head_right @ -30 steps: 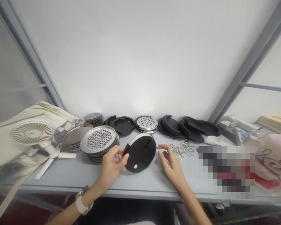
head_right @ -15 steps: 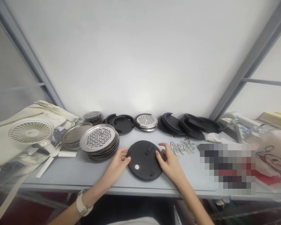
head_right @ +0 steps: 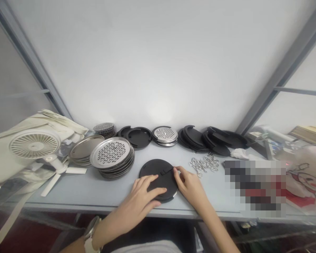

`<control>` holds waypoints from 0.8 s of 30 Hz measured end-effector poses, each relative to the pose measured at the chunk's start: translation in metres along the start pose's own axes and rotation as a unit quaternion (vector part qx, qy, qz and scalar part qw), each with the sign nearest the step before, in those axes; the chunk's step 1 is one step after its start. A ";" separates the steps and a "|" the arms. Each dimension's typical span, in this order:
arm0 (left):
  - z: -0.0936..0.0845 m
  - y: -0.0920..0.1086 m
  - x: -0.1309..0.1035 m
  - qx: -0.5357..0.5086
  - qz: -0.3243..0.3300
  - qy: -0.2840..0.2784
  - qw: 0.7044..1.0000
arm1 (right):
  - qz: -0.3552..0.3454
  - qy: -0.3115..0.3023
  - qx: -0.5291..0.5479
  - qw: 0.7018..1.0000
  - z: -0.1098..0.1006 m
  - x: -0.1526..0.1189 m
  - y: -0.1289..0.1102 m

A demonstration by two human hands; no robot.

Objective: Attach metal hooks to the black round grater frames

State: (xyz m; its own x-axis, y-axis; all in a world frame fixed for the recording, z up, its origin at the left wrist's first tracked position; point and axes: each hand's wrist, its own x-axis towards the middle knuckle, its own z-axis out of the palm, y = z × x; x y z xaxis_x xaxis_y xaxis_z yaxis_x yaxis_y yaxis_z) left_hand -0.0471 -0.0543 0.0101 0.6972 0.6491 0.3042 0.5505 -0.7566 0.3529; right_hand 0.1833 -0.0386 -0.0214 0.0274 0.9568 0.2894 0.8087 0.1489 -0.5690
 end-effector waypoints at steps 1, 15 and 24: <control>-0.002 -0.003 0.000 0.007 0.003 -0.005 1.000 | -0.008 0.009 -0.016 1.000 0.000 0.000 0.000; 0.006 -0.018 -0.008 0.110 -0.002 0.052 0.993 | 0.080 0.087 -0.140 0.983 -0.041 0.012 0.043; 0.038 -0.028 -0.024 0.282 0.052 0.088 0.954 | 0.247 0.086 -0.293 0.920 -0.081 0.050 0.118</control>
State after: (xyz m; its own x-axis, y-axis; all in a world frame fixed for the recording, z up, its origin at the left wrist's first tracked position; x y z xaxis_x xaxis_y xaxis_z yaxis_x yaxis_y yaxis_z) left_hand -0.0620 -0.0518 -0.0408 0.7006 0.5339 0.4735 0.6771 -0.7068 -0.2049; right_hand 0.3276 0.0069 -0.0113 0.5287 0.8104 0.2523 0.8488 -0.5019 -0.1663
